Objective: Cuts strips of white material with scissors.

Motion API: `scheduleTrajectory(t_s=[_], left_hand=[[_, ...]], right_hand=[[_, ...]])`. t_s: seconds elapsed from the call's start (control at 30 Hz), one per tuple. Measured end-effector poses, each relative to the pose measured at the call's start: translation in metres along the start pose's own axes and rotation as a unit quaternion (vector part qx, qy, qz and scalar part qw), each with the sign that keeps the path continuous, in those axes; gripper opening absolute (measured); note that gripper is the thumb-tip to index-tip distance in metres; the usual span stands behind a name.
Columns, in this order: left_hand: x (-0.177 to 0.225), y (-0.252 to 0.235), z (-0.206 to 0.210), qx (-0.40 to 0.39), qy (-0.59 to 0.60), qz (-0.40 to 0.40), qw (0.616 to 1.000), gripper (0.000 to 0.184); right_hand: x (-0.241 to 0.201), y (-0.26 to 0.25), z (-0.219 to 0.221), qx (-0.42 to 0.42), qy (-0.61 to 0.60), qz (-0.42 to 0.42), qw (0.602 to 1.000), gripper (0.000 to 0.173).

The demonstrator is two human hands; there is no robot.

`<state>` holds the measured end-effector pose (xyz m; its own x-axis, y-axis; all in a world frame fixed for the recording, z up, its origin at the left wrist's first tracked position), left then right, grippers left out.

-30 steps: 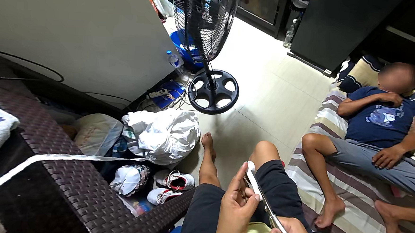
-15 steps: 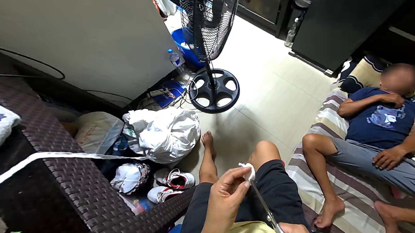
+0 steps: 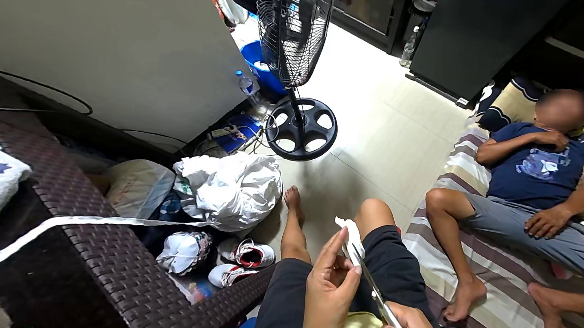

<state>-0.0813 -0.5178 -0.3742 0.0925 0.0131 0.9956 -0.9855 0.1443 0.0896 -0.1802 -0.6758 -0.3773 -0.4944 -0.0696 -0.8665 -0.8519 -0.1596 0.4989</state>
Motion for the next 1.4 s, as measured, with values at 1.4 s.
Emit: scheduleTrajectory(t_s=[1.4], left_hand=[[0.001,-0.018,-0.018,-0.083,0.012,-0.045,0.995,0.039]], right_hand=[[-0.001,0.016,0.001,0.035,-0.008,-0.004,0.999,0.052]])
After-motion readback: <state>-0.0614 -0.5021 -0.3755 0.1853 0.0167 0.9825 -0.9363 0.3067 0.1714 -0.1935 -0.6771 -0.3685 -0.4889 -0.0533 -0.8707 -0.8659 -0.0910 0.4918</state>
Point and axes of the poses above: each hand's wrist, its own y-axis away from the middle knuckle, its own z-axis out of the palm, x = y × z, the point moved 1 cm from there along -y, towards the middle knuckle, and after that the axes turned 11 degrees about -y, right-handed, at the moved point
